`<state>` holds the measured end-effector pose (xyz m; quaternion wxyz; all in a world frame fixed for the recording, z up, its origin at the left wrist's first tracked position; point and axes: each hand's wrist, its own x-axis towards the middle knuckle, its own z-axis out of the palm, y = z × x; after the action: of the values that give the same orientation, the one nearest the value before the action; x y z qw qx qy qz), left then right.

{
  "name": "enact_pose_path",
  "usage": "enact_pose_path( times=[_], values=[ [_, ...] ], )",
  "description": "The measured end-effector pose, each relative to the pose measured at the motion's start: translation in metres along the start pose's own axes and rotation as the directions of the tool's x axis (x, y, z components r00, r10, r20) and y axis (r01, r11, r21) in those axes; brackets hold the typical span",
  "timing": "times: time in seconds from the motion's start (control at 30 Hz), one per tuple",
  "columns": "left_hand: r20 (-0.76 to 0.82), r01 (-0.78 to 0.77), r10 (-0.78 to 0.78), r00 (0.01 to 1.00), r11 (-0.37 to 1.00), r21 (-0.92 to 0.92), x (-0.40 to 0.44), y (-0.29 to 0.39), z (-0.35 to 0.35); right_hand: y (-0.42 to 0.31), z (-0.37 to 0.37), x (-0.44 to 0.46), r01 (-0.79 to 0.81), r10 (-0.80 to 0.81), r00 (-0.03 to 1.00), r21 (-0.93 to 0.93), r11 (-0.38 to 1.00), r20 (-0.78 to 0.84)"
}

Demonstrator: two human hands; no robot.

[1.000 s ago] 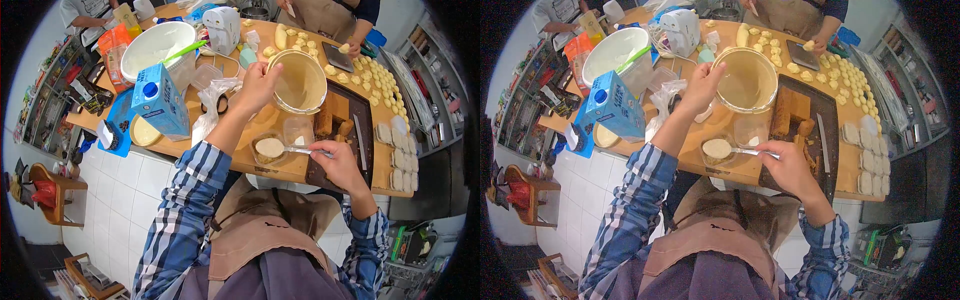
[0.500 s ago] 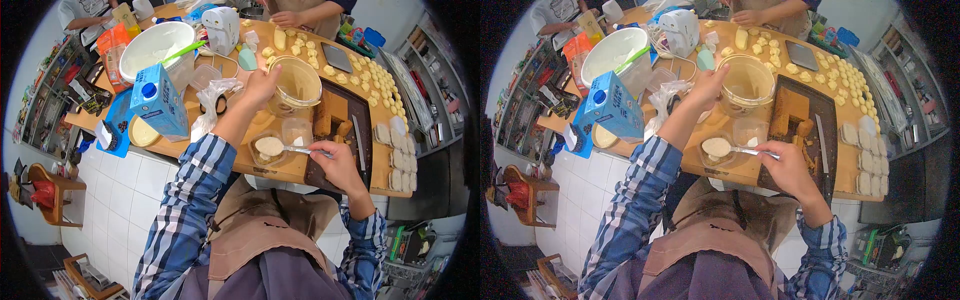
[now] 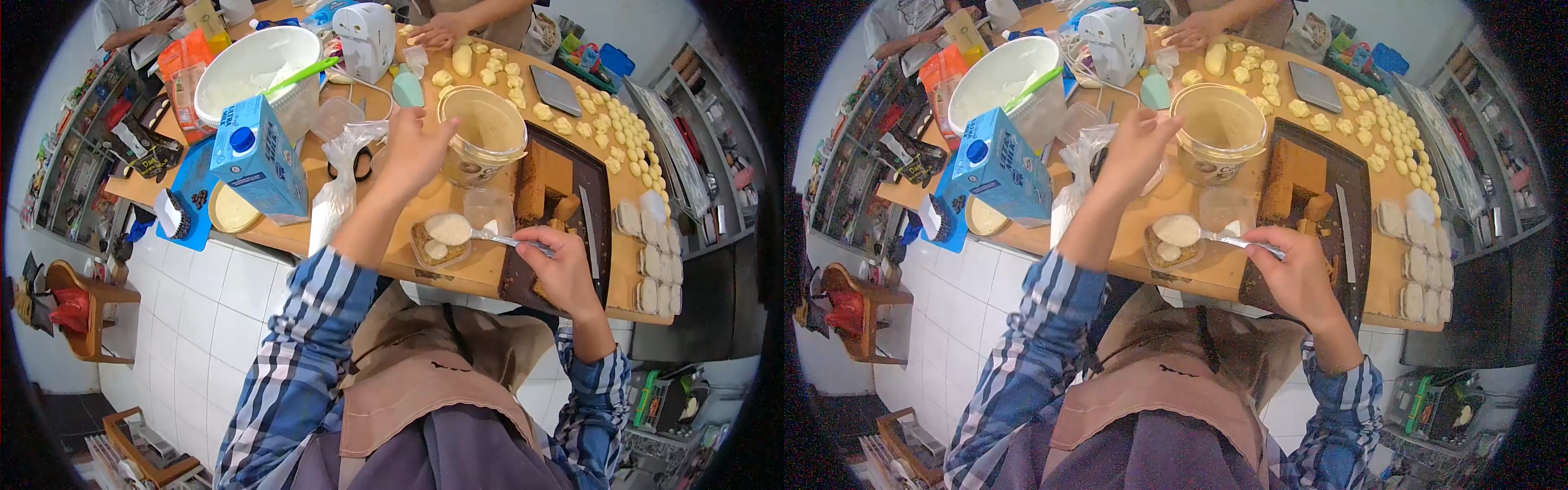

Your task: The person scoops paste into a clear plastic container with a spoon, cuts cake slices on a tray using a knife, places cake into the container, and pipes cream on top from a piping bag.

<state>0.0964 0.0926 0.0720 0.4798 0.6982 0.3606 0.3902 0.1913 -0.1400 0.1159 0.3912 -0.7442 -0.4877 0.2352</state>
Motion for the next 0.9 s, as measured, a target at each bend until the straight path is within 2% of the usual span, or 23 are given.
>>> enact_pose_path(
  times=[0.07, 0.13, 0.2, 0.3, 0.33, 0.43, 0.53, 0.63, 0.7, 0.8, 0.9],
  values=[
    [-0.023, -0.226, 0.225, 0.974, 0.973, -0.039, -0.037, 0.006, -0.024, 0.003, 0.001, -0.001, 0.023, -0.023, 1.000, 0.016, 1.000, -0.019],
    [-0.044, -0.331, 0.329, 0.943, 0.925, -0.187, -0.073, -0.001, -0.041, 0.005, 0.000, -0.002, 0.003, -0.002, 1.000, 0.018, 1.000, -0.017],
    [-0.026, -0.316, 0.317, 0.948, 0.928, -0.196, -0.111, -0.010, -0.052, 0.007, -0.001, -0.001, 0.001, -0.001, 1.000, 0.007, 1.000, -0.030],
    [0.178, -0.225, 0.241, 0.954, 0.969, -0.101, -0.151, -0.033, -0.060, 0.006, 0.000, -0.001, 0.011, -0.012, 0.998, -0.022, 1.000, -0.057],
    [0.186, -0.212, 0.217, 0.958, 0.976, -0.046, -0.158, -0.036, -0.057, 0.004, 0.000, -0.001, 0.007, -0.009, 0.998, -0.029, 1.000, -0.061],
    [0.186, -0.211, 0.189, 0.964, 0.971, 0.108, -0.165, -0.043, -0.039, 0.000, 0.003, -0.001, 0.044, -0.051, 0.995, -0.079, 0.996, -0.081],
    [0.134, -0.144, 0.135, 0.982, 0.987, 0.064, -0.158, -0.040, -0.025, -0.002, 0.007, -0.004, 0.103, -0.123, 0.985, -0.153, 0.983, -0.125],
    [0.141, -0.116, 0.100, 0.985, 0.987, 0.111, -0.152, -0.038, -0.019, 0.001, 0.011, -0.007, 0.148, -0.175, 0.970, -0.162, 0.976, -0.166],
    [0.128, -0.135, 0.128, 0.984, 0.990, 0.047, -0.147, -0.042, -0.015, -0.001, 0.013, -0.010, 0.146, -0.178, 0.967, -0.176, 0.973, -0.182],
    [0.107, -0.155, 0.149, 0.983, 0.987, 0.045, -0.145, -0.044, -0.013, -0.005, 0.015, -0.013, 0.261, -0.316, 0.930, -0.264, 0.928, -0.188],
    [0.099, -0.122, 0.119, 0.988, 0.992, 0.026, -0.144, -0.043, -0.014, -0.011, 0.016, -0.014, 0.381, -0.492, 0.850, -0.423, 0.822, -0.190]
  ],
)
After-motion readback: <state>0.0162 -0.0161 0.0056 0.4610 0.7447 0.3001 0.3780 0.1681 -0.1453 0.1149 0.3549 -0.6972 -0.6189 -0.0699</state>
